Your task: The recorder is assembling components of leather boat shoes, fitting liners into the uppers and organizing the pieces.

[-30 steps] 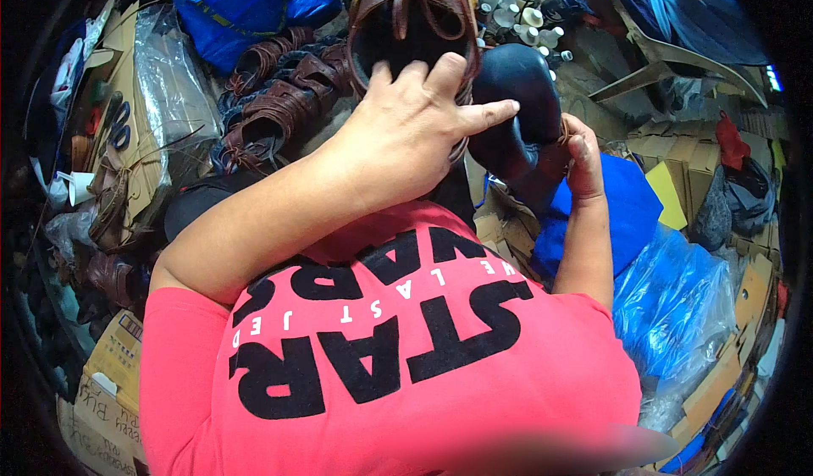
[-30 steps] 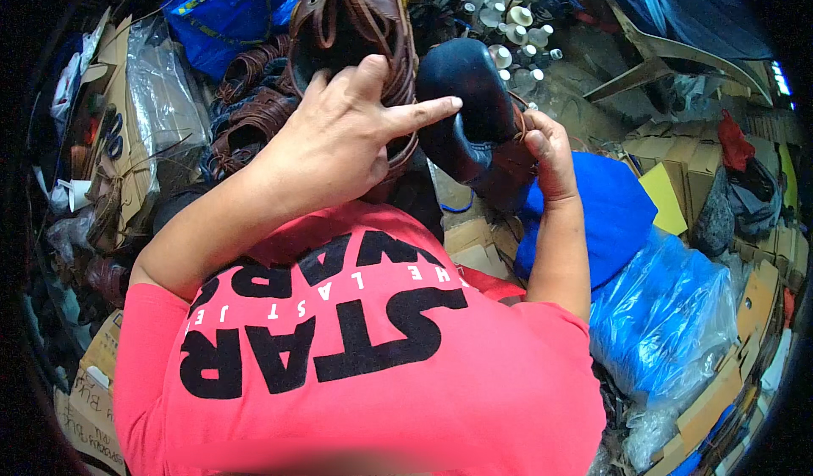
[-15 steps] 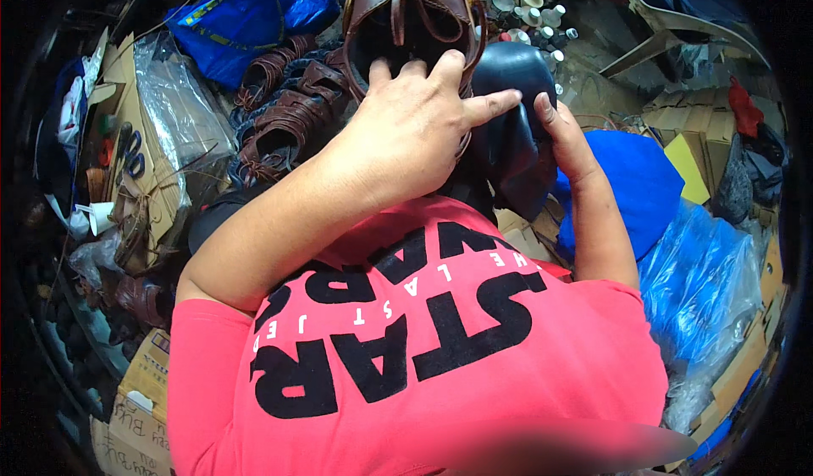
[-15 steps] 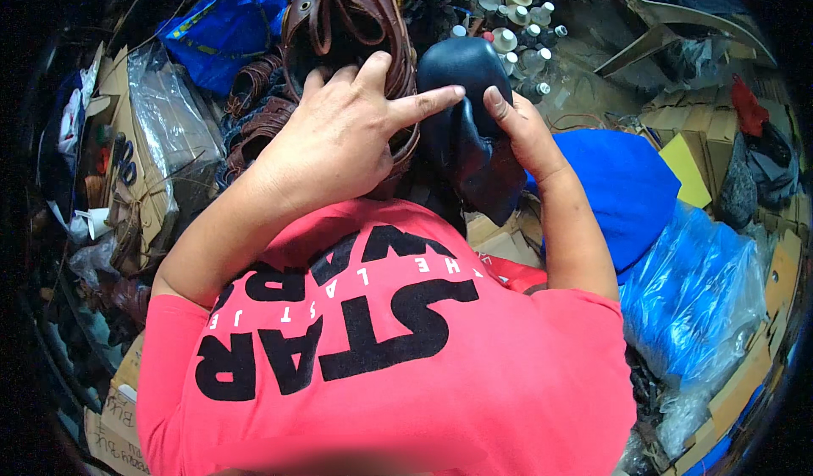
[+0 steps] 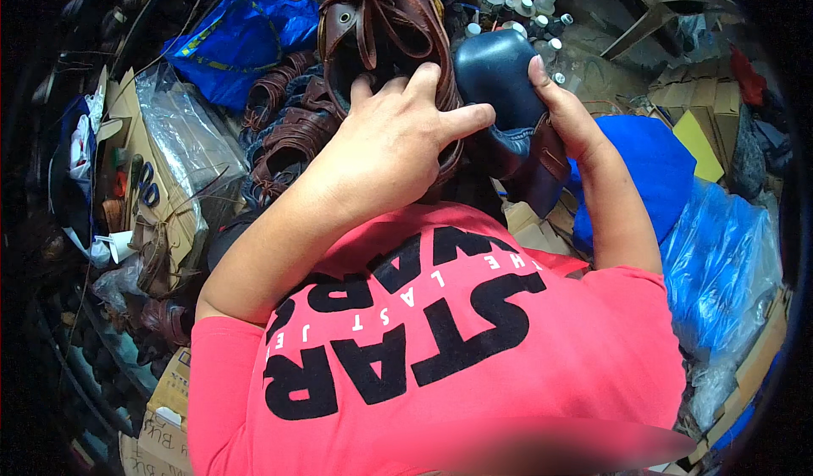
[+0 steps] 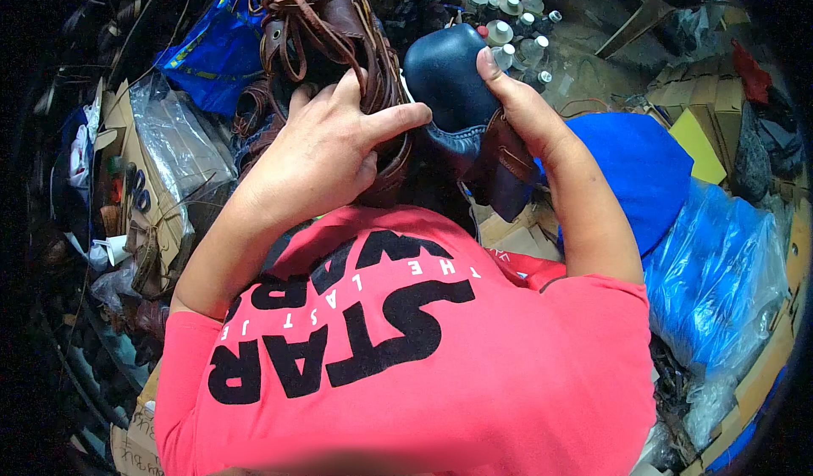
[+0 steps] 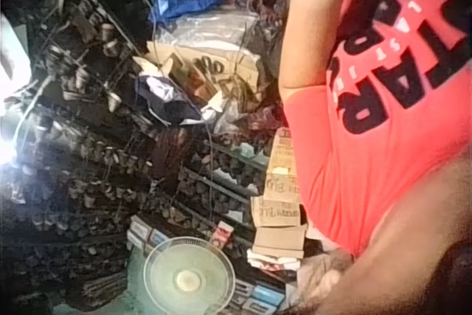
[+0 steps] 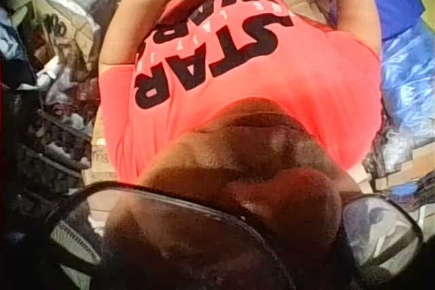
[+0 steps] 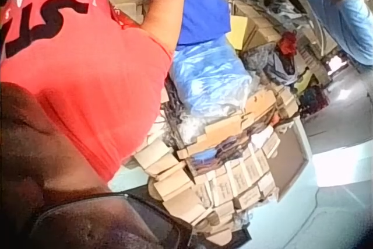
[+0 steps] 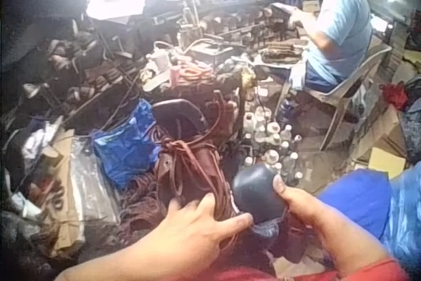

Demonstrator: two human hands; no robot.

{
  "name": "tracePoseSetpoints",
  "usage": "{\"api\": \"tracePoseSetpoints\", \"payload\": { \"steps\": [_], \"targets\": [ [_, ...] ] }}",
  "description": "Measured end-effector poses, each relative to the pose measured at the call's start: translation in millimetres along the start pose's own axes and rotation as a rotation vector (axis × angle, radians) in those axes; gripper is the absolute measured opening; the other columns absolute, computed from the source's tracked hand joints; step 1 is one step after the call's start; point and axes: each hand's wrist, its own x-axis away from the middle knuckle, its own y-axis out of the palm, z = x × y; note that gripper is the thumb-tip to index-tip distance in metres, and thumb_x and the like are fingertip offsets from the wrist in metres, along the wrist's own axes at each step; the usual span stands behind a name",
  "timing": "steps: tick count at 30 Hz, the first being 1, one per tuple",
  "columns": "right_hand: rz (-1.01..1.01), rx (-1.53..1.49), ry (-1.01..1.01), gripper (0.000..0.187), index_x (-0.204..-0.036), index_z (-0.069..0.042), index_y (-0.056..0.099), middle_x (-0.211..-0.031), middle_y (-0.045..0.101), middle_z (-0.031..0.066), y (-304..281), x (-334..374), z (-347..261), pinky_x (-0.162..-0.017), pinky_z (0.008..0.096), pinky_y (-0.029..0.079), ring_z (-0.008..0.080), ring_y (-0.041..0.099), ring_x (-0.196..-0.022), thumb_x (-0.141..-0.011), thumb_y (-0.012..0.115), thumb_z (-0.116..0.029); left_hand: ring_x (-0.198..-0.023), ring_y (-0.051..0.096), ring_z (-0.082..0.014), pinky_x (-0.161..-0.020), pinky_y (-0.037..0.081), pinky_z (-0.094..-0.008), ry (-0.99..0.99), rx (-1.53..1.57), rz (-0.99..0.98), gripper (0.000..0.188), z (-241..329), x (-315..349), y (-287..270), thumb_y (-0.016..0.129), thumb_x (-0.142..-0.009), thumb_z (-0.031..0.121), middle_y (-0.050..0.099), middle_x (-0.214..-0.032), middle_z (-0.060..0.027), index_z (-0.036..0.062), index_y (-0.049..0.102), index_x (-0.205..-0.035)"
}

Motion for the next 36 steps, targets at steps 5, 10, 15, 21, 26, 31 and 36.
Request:
{"api": "tracePoseSetpoints", "payload": {
  "steps": [5, 10, 15, 21, 26, 31, 36],
  "targets": [
    [0.009, -0.008, 0.006, 0.076, -0.121, 0.001, 0.048, -0.111, 0.058, 0.0163, 3, -5, 0, -0.086, 0.0329, 0.046, 0.0219, 0.059, -0.099, -0.08, 0.046, -0.064, -0.095, 0.051, -0.0359, -0.083, 0.038, -0.0456, -0.001, 0.003, 0.039, 0.058, -3, 3, 2, 0.054, -0.07, 0.002, 0.048, -0.101, -0.0218, 0.0306, 0.052, -0.12],
    [-0.048, -0.069, 0.036, 0.073, -0.123, -0.001, 0.047, -0.11, 0.059, 0.0153, -7, -12, 7, -0.085, 0.0334, 0.047, 0.0223, 0.06, -0.097, -0.082, 0.045, -0.061, -0.093, 0.051, -0.0331, -0.08, 0.038, -0.0444, 0.035, -0.015, 0.083, 0.056, -3, 3, 6, 0.054, -0.07, 0.003, 0.048, -0.098, -0.0187, 0.0318, 0.054, -0.118],
    [-0.267, -0.302, -0.083, 0.067, -0.128, -0.003, 0.041, -0.122, 0.051, 0.0157, -5, -6, 10, -0.088, 0.035, 0.045, 0.0233, 0.055, -0.107, -0.086, 0.044, -0.055, -0.092, 0.052, -0.0305, -0.079, 0.037, -0.0453, 0.056, 0.008, 0.099, 0.052, -4, 7, 7, 0.056, -0.072, 0.006, 0.047, -0.096, -0.0157, 0.0333, 0.056, -0.115],
    [-0.074, -0.225, -0.106, 0.059, -0.127, -0.004, 0.044, -0.123, 0.051, 0.0121, -36, -22, 26, -0.094, 0.04, 0.041, 0.0244, 0.052, -0.11, -0.089, 0.043, -0.05, -0.095, 0.052, -0.0295, -0.082, 0.037, -0.0472, 0.088, -0.003, 0.146, 0.046, -5, 8, 14, 0.055, -0.075, 0.008, 0.046, -0.097, -0.0149, 0.0341, 0.058, -0.113],
    [-0.105, -0.209, -0.113, 0.064, -0.129, -0.005, 0.04, -0.125, 0.05, 0.0134, -39, -27, 29, -0.095, 0.0409, 0.04, 0.0256, 0.05, -0.112, -0.087, 0.043, -0.053, -0.098, 0.052, -0.0297, -0.084, 0.036, -0.0478, 0.066, 0.011, 0.114, 0.045, -3, 7, 11, 0.055, -0.076, 0.009, 0.046, -0.101, -0.0155, 0.034, 0.058, -0.113],
    [-0.314, -0.335, -0.086, 0.081, -0.133, -0.006, 0.035, -0.127, 0.047, 0.0151, -21, -21, 20, -0.097, 0.0426, 0.039, 0.0274, 0.048, -0.115, -0.078, 0.05, -0.063, -0.099, 0.051, -0.0297, -0.085, 0.036, -0.0478, 0.069, 0.012, 0.13, 0.047, -3, 6, 13, 0.058, -0.074, 0.01, 0.046, -0.103, -0.0152, 0.0336, 0.058, -0.114],
    [-0.379, -0.1, -0.159, 0.09, -0.133, -0.005, 0.035, -0.127, 0.047, 0.0162, -19, -15, 20, -0.098, 0.0429, 0.038, 0.0286, 0.049, -0.114, -0.069, 0.059, -0.064, -0.1, 0.051, -0.0301, -0.083, 0.037, -0.0475, 0.07, 0.01, 0.111, 0.047, -4, 7, 12, 0.059, -0.074, 0.011, 0.046, -0.104, -0.0154, 0.034, 0.057, -0.114]
  ]
}}
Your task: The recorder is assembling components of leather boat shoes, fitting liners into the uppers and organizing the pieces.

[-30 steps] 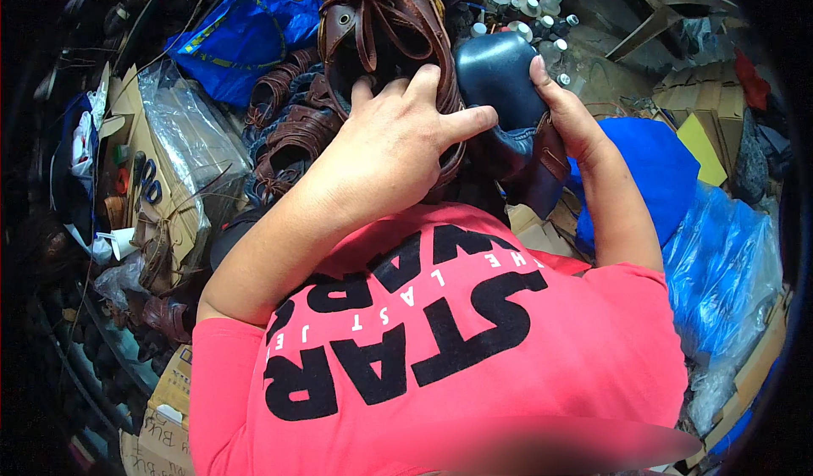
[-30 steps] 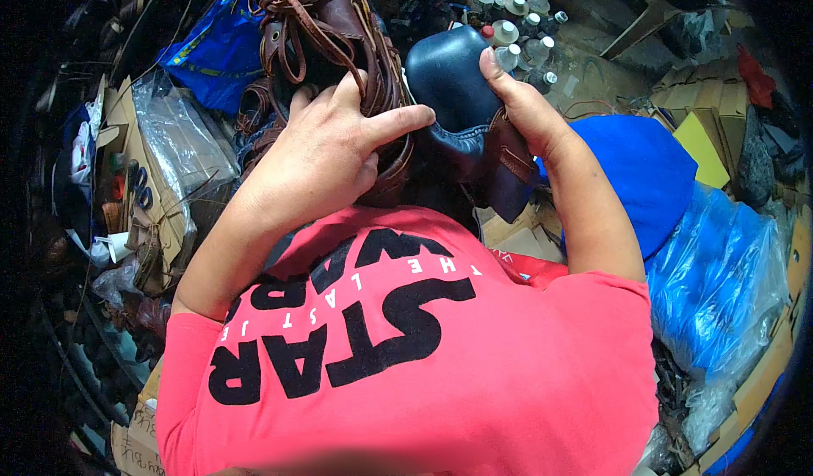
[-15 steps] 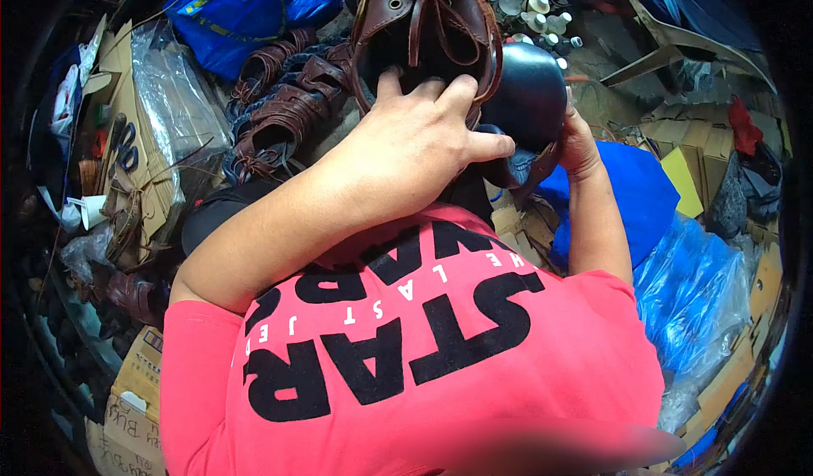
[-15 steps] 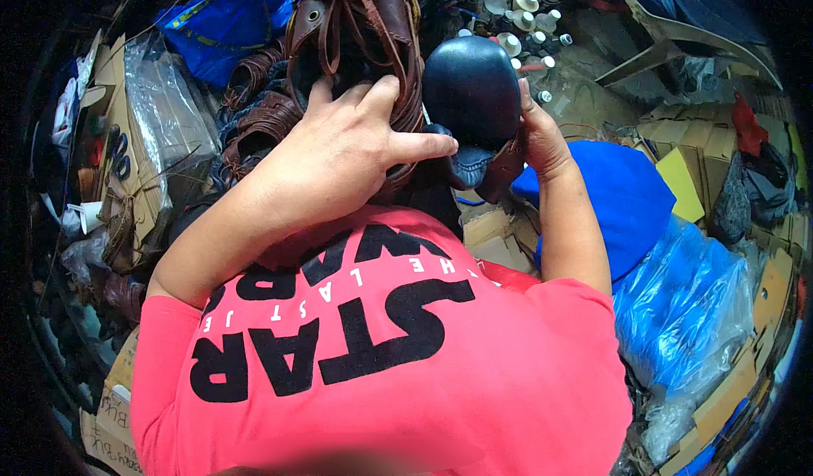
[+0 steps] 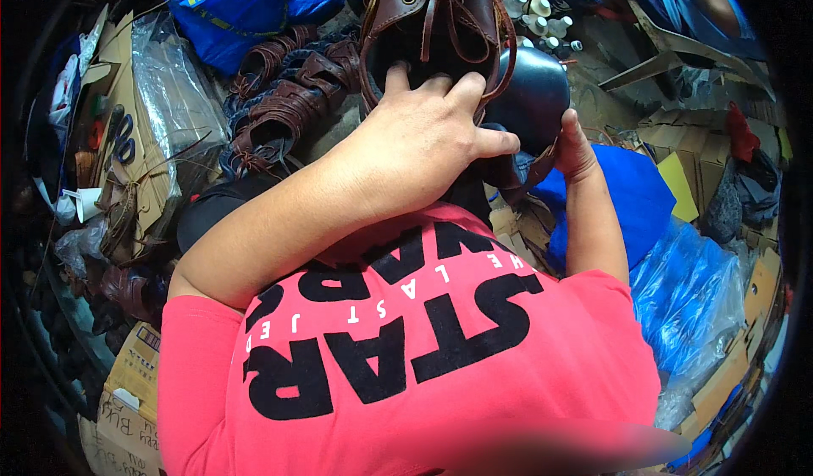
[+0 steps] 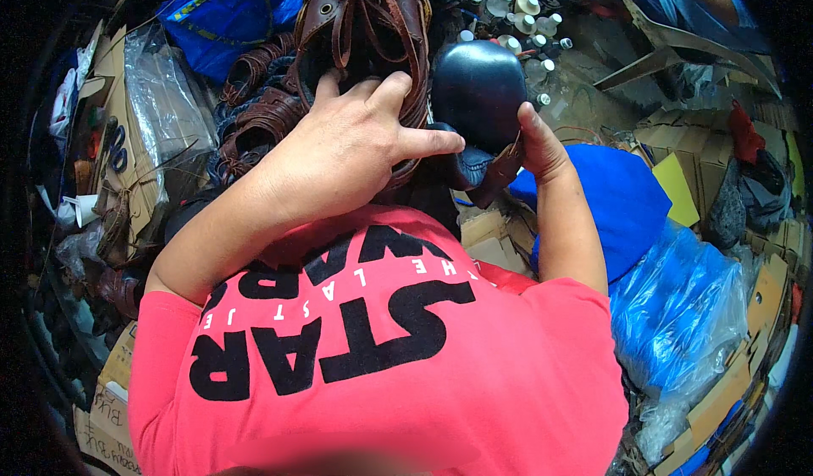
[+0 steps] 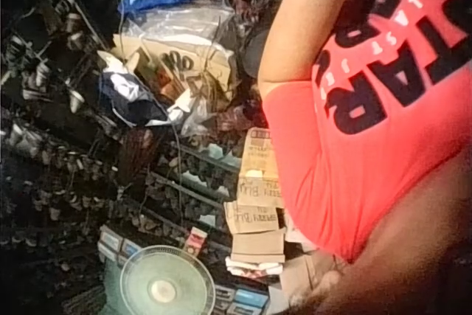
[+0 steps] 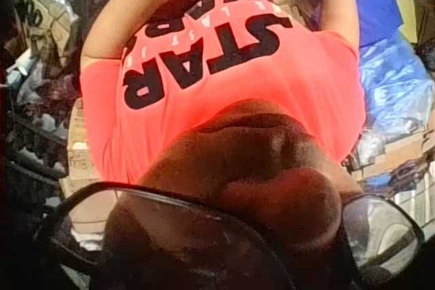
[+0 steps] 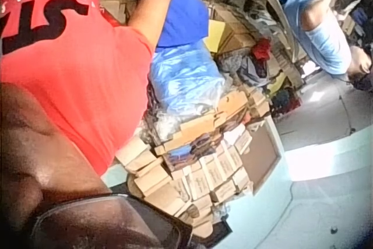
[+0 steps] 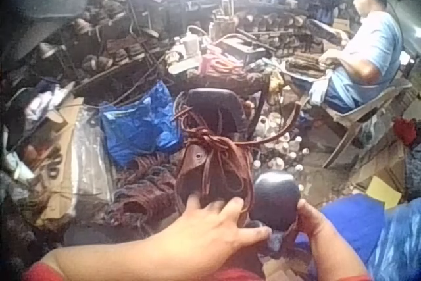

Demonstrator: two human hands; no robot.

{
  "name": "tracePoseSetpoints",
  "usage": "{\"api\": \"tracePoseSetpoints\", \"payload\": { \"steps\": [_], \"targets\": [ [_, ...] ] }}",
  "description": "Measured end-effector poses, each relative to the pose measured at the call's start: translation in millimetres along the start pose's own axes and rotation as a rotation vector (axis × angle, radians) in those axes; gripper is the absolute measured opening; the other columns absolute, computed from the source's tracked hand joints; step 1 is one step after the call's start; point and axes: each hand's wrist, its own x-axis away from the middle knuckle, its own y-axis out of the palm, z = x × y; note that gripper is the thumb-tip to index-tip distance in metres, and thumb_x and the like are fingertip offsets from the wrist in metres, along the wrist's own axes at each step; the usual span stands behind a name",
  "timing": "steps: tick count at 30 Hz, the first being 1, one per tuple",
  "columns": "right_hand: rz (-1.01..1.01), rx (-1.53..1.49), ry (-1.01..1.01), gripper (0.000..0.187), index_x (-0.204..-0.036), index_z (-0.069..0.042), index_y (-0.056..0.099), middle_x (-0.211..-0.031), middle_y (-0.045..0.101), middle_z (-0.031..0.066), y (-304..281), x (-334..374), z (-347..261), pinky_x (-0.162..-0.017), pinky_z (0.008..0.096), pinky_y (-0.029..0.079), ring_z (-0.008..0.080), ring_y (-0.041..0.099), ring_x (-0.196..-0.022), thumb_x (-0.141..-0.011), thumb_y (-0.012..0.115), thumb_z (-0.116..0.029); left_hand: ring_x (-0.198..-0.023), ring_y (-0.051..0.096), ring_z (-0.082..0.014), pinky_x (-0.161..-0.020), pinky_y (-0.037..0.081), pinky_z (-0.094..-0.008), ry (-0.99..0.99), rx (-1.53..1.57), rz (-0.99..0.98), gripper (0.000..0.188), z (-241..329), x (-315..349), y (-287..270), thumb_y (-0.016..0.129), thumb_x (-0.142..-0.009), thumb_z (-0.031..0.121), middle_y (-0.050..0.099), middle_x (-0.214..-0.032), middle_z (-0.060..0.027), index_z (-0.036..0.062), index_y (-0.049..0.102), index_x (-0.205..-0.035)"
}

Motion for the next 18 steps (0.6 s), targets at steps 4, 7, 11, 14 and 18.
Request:
{"api": "tracePoseSetpoints", "payload": {
  "steps": [4, 7, 11, 14, 18],
  "targets": [
    [0.113, 0.014, 0.039, 0.087, -0.133, -0.004, 0.035, -0.127, 0.048, 0.0155, -5, 2, -4, -0.095, 0.0433, 0.041, 0.0299, 0.05, -0.113, -0.074, 0.053, -0.065, -0.097, 0.053, -0.0295, -0.08, 0.039, -0.0443, -0.04, -0.067, -0.027, 0.055, 0, 3, -4, 0.062, -0.071, 0.008, 0.048, -0.104, -0.0147, 0.03, 0.051, -0.12],
    [0.397, -0.053, 0.107, 0.073, -0.129, -0.005, 0.041, -0.121, 0.052, 0.015, -30, 4, -7, -0.095, 0.0393, 0.042, 0.0254, 0.054, -0.109, -0.078, 0.057, -0.054, -0.092, 0.055, -0.0279, -0.079, 0.04, -0.0416, -0.128, 0.206, 0.139, 0.062, -12, 14, 3, 0.067, -0.066, 0.005, 0.051, -0.101, -0.0131, 0.0184, 0.043, -0.122],
    [0.566, 0.396, 0.2, 0.073, -0.128, -0.002, 0.042, -0.115, 0.055, 0.0137, -70, -6, 19, -0.088, 0.0334, 0.042, 0.0228, 0.054, -0.102, -0.076, 0.063, -0.049, -0.087, 0.056, -0.0297, -0.079, 0.043, -0.0365, -0.116, 0.362, 0.383, 0.064, -21, 32, 7, 0.074, -0.061, 0.008, 0.053, -0.099, -0.0118, 0.0051, 0.041, -0.116],
    [0.615, 0.764, 0.237, 0.074, -0.126, 0.001, 0.042, -0.112, 0.056, 0.0136, -86, -24, 65, -0.089, 0.0305, 0.04, 0.0207, 0.052, -0.102, -0.072, 0.07, -0.041, -0.087, 0.056, -0.03, -0.079, 0.044, -0.0344, -0.234, 0.439, 0.322, 0.063, -24, 40, 2, 0.077, -0.061, 0.014, 0.054, -0.096, -0.0136, 0.0035, 0.044, -0.113],
    [0.618, 1.21, 0.379, 0.073, -0.129, -0.01, 0.042, -0.113, 0.056, 0.0168, -129, -43, 134, -0.09, 0.0321, 0.04, 0.0276, 0.052, -0.108, -0.068, 0.071, -0.039, -0.086, 0.053, -0.0354, -0.077, 0.043, -0.0373, -0.182, 0.328, 0.202, 0.068, -23, 41, -5, 0.079, -0.06, 0.026, 0.052, -0.091, -0.0187, 0.0011, 0.043, -0.113]
  ]
}}
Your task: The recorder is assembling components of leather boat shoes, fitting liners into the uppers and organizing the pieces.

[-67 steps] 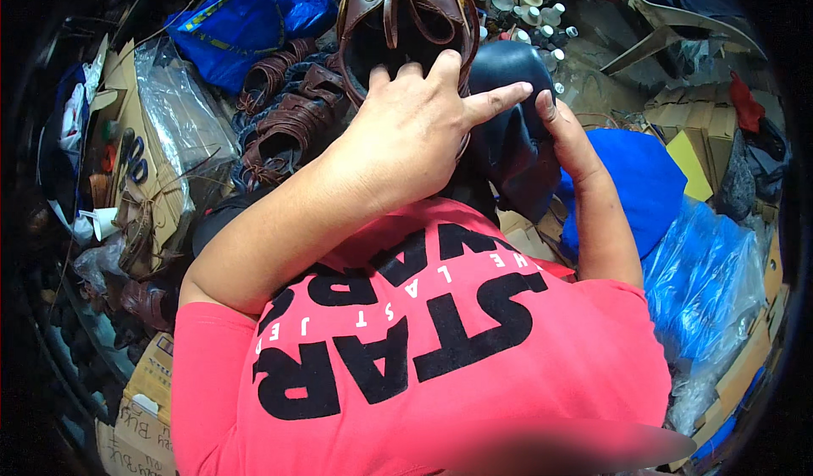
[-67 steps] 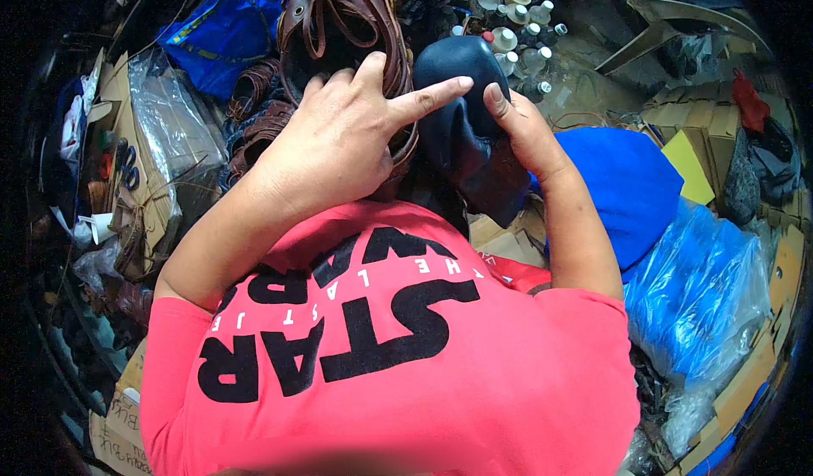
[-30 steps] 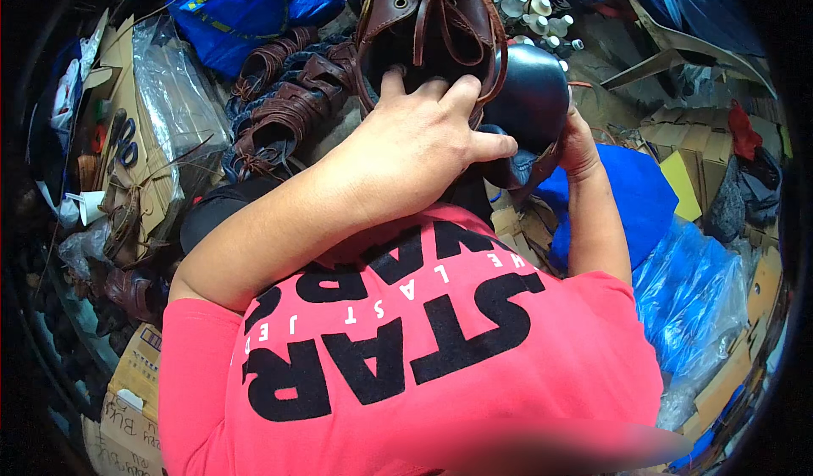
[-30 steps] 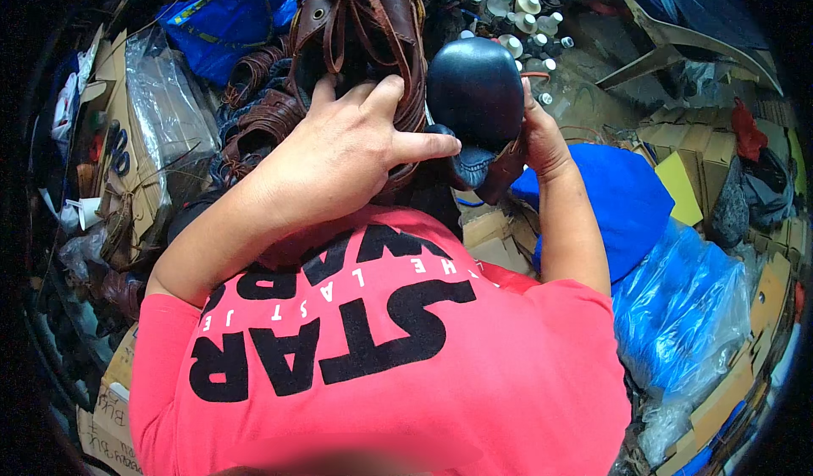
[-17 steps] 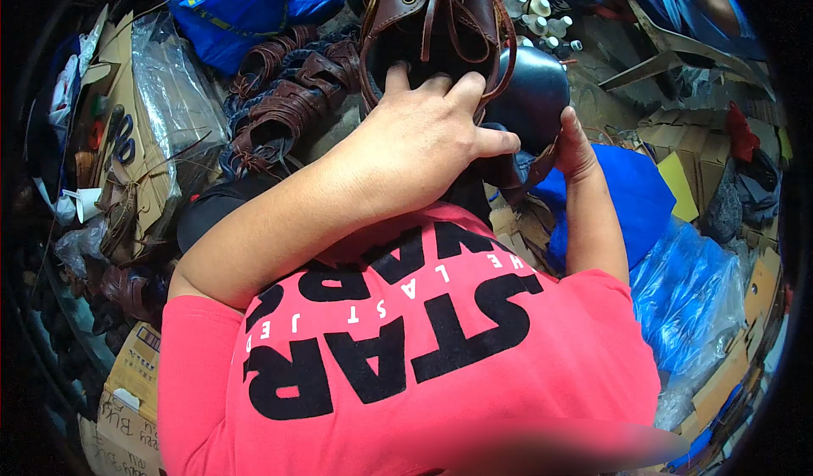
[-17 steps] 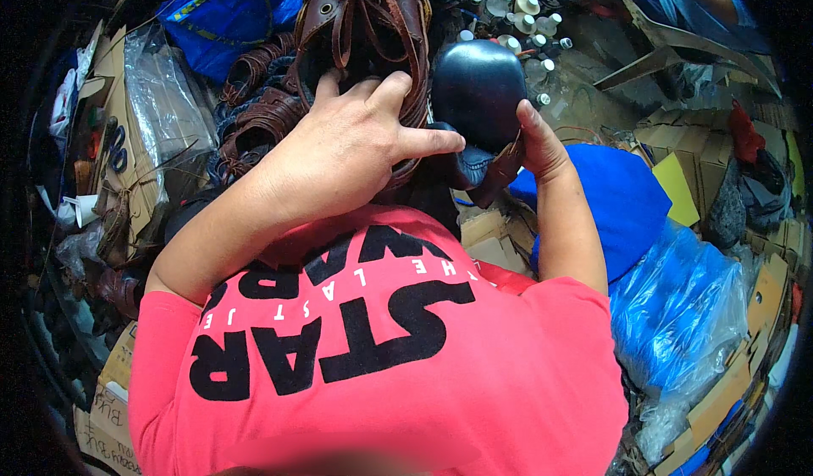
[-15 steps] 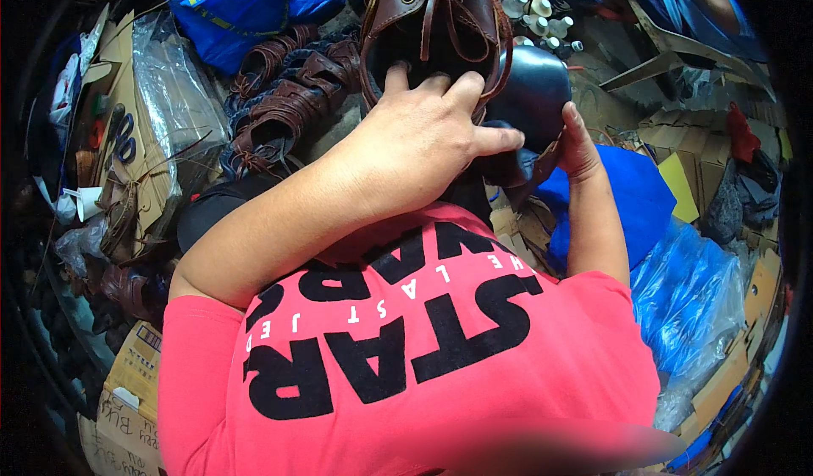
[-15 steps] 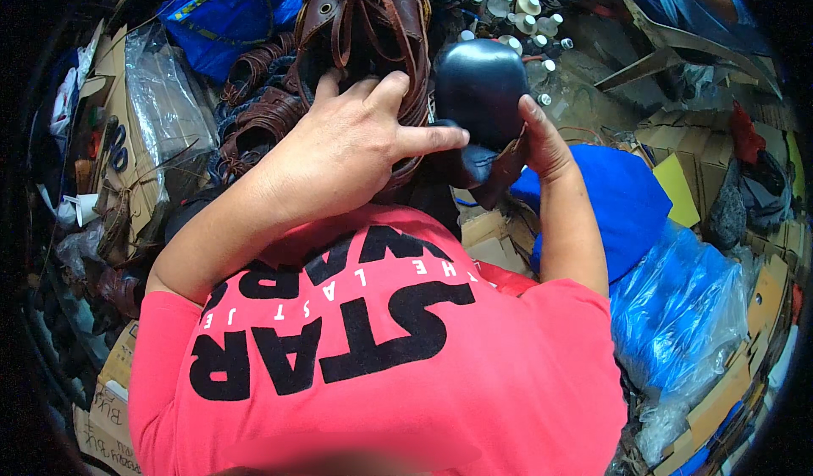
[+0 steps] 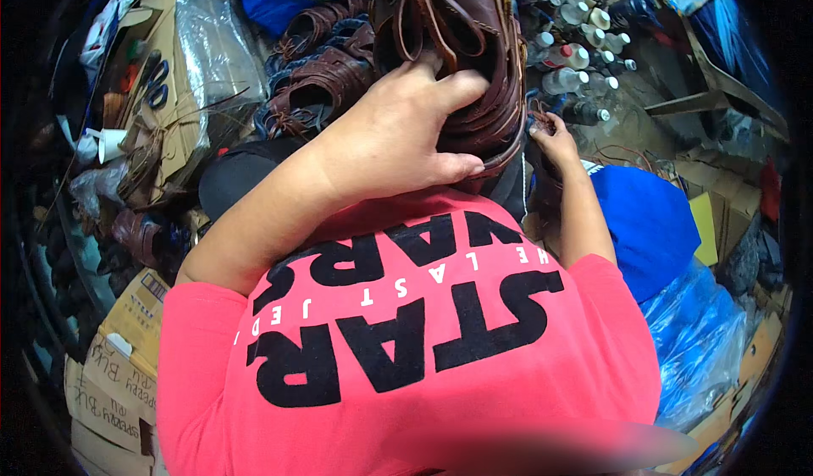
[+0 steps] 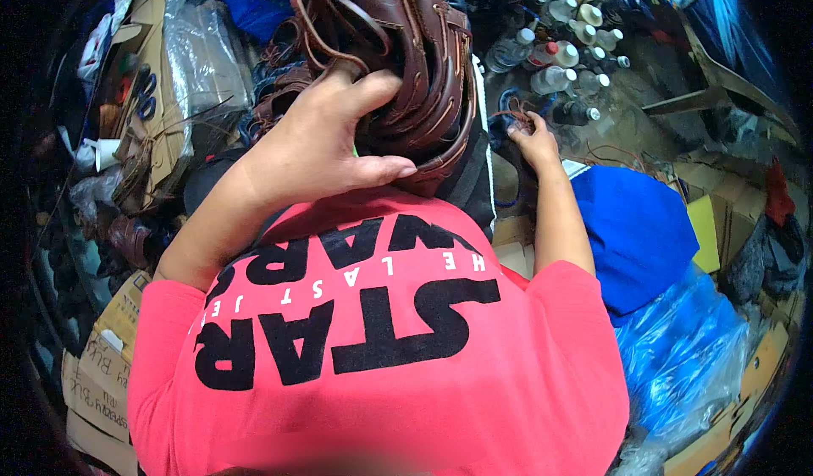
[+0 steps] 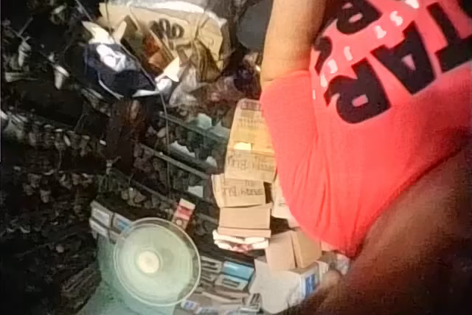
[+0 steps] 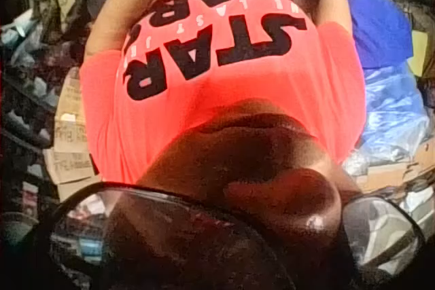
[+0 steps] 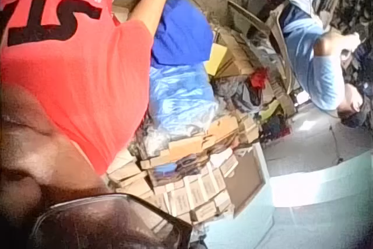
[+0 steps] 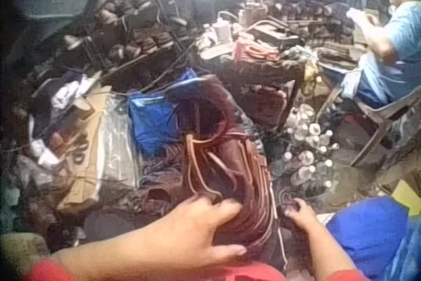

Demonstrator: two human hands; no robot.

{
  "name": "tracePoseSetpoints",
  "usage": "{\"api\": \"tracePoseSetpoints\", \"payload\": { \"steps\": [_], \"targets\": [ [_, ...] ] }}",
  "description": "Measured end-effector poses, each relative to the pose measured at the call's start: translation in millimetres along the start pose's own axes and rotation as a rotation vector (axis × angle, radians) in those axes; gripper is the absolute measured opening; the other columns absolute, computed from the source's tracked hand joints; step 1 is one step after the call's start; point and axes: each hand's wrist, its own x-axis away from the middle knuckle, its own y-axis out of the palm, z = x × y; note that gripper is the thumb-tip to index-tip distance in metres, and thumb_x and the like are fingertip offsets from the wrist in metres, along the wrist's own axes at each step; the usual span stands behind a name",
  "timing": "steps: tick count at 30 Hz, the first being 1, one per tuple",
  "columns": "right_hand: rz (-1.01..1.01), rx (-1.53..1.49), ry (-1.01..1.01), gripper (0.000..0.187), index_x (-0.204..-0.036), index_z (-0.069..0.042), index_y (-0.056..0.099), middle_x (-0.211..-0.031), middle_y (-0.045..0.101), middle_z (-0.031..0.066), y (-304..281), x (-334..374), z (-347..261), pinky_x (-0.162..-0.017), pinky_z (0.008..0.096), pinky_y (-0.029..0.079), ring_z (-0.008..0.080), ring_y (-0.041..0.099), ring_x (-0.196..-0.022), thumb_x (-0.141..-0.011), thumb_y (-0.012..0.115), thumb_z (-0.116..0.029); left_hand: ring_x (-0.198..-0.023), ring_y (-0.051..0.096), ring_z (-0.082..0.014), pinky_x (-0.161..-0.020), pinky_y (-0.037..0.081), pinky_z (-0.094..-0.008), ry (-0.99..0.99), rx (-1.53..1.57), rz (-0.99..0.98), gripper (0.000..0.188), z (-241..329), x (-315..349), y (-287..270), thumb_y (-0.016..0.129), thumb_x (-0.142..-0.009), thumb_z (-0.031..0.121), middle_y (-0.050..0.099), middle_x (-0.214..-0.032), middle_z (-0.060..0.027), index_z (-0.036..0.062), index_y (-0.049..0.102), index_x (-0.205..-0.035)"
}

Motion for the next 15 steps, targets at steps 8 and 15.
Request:
{"api": "tracePoseSetpoints", "payload": {
  "steps": [8, 15],
  "targets": [
    [0.194, 0.244, 0.23, 0.066, -0.134, -0.019, 0.035, -0.115, 0.053, 0.024, 64, -14, 8, -0.093, 0.0407, 0.039, 0.0375, 0.049, -0.11, -0.076, 0.061, -0.038, -0.089, 0.053, -0.0419, -0.077, 0.043, -0.0428, -0.119, -0.187, -0.158, 0.097, -5, 9, 9, 0.084, -0.048, 0.032, 0.054, -0.095, -0.0264, -0.0073, 0.029, -0.118],
    [-0.119, 0.146, 0.078, 0.052, -0.121, -0.019, 0.054, -0.112, 0.057, 0.0203, 80, -43, 38, -0.091, 0.0385, 0.042, 0.0333, 0.054, -0.106, -0.071, 0.061, -0.032, -0.072, 0.062, -0.0354, -0.068, 0.049, -0.0408, -0.346, -0.173, -0.352, 0.053, -12, -18, 2, 0.079, -0.049, 0.045, 0.061, -0.069, -0.0212, -0.0043, 0.06, -0.059]
  ]
}}
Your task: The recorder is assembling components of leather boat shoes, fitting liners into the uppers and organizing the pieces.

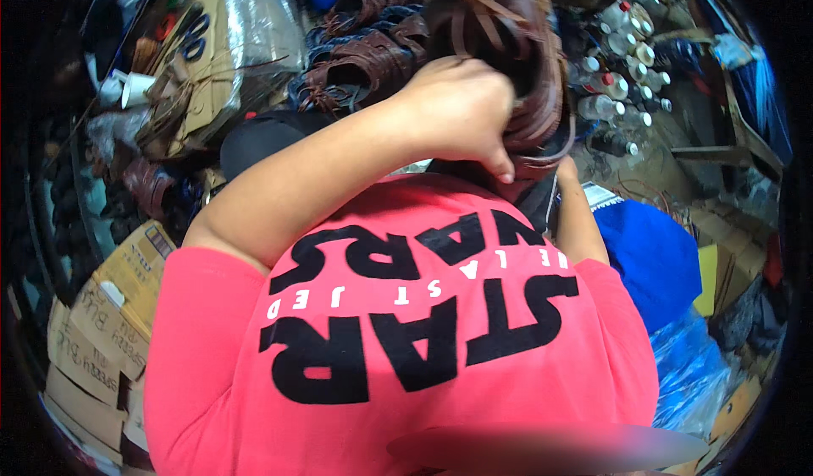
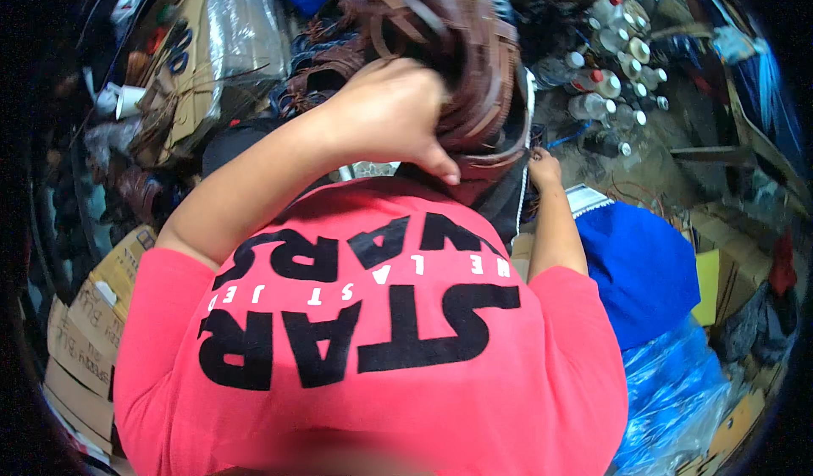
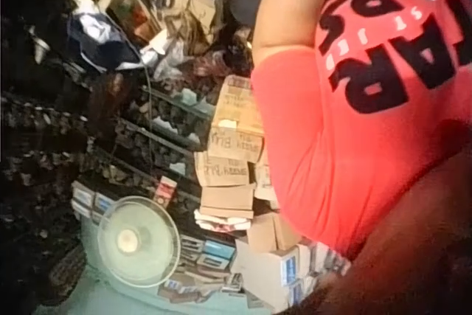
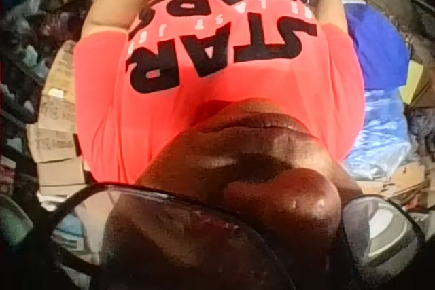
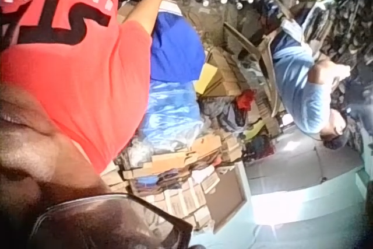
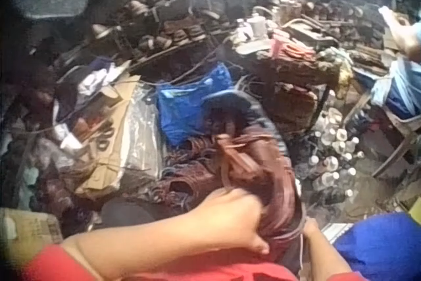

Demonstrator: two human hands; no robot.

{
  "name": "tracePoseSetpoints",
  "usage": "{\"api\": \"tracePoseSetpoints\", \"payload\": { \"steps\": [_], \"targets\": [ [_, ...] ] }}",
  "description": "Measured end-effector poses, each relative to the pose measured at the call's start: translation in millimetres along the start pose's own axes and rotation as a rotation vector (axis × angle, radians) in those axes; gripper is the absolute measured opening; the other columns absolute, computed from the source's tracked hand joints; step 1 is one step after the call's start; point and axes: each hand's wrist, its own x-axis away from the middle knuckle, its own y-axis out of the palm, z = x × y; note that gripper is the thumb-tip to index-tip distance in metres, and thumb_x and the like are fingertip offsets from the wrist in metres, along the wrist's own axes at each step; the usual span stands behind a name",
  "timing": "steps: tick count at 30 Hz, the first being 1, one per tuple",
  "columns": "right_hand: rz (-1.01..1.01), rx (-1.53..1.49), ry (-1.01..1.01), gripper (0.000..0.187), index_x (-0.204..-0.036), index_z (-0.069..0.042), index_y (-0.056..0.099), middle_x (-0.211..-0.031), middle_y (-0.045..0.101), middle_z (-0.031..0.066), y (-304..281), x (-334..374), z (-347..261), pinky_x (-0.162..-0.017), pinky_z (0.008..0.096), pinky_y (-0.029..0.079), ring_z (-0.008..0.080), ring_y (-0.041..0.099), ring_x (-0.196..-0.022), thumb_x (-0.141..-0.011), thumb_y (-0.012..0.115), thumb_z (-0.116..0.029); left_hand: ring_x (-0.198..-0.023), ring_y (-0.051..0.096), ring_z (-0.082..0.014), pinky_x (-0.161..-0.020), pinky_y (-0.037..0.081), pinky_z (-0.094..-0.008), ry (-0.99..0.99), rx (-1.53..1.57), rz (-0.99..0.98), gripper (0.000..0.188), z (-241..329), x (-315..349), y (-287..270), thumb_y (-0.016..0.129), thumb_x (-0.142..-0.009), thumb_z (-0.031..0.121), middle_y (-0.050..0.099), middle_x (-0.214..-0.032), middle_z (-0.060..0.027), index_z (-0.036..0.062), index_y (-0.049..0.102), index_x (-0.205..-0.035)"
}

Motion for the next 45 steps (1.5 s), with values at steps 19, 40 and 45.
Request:
{"api": "tracePoseSetpoints", "payload": {
  "steps": [19, 40, 45],
  "targets": [
    [0.348, -0.755, -0.528, 0.025, -0.104, 0.001, 0.06, -0.1, 0.061, 0.0072, -129, 89, -90, -0.086, 0.0261, 0.041, 0.0146, 0.056, -0.093, -0.085, 0.059, -0.014, -0.087, 0.061, -0.0162, -0.085, 0.045, -0.0285, -0.223, 0.673, 0.311, 0.051, -79, 38, 59, 0.081, -0.057, 0.018, 0.065, -0.097, -0.0117, -0.0018, 0.062, -0.1],
    [-0.486, -0.855, -0.913, 0.101, -0.141, -0.007, 0.016, -0.134, 0.036, 0.0148, -97, 206, -288, -0.103, 0.0354, 0.024, 0.0242, 0.035, -0.124, -0.062, 0.078, -0.022, -0.115, 0.046, -0.0246, -0.1, 0.032, -0.035, 0.121, 0.749, 0.192, 0.04, -102, 86, 70, 0.061, -0.082, 0.032, 0.053, -0.121, -0.012, 0.0063, 0.058, -0.114],
    [-0.576, -0.807, -0.89, 0.103, -0.142, -0.008, 0.015, -0.134, 0.036, 0.0161, -102, 202, -281, -0.103, 0.0388, 0.025, 0.0279, 0.035, -0.124, -0.061, 0.078, -0.022, -0.108, 0.051, -0.0202, -0.095, 0.036, -0.0341, 0.024, 0.848, 0.169, 0.036, -108, 91, 79, 0.065, -0.081, 0.026, 0.058, -0.113, -0.0084, 0.0064, 0.06, -0.11]
  ]
}}
